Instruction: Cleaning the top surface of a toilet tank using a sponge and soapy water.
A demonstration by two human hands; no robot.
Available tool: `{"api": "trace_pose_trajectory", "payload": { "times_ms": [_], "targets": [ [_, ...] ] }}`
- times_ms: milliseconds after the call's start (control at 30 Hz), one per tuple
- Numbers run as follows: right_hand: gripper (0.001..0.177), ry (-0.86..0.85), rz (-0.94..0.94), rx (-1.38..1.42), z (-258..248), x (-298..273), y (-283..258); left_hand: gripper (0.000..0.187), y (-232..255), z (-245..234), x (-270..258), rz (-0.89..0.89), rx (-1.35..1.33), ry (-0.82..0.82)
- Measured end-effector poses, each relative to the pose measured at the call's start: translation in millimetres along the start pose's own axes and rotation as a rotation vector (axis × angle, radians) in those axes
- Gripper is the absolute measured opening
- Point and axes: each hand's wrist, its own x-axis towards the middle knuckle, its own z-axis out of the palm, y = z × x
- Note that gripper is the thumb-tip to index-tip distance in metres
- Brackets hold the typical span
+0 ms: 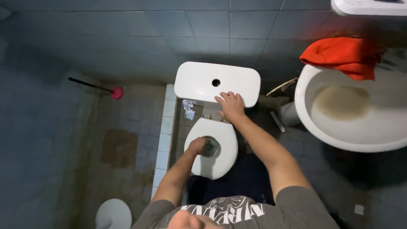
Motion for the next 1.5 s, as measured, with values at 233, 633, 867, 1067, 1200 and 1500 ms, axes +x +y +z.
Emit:
{"api": "trace_pose_trajectory", "payload": {
  "times_ms": [233,633,867,1067,1200,1500],
  "targets": [
    [0.073,0.231,-0.008,0.018,30.3,-0.3,-4.2,0.039,-22.0,64.6,20.2,0.033,0.284,-0.089],
    [0.078,0.104,0.018,0.026,26.8,6.6,-2.7,0.038,-35.5,83.2,21.0,0.127,0.224,0.196],
    [0.082,0.07,0.015,-0.021,22.5,6.2,2.1,0.043,-0.8,38.2,-0.1,0.022,-0.326,0.326],
    [0.088,-0.056,-0.017,0.087,10.4,8.9,14.0,0.035,41.0,-31.0,-11.3,-0.319,-0.502,0.473],
    [0.083,-0.175,0.099,-0.053,-14.3,16.3,25.4,0.036,45.9,-94.2,-1.8,-0.379,-0.769,0.854],
    [0.087,-0.309,0.138,0.019,-12.1,28.5,37.5,0.051,64.7,-202.7,63.5,-0.09,-0.327,1.238]
  ]
}}
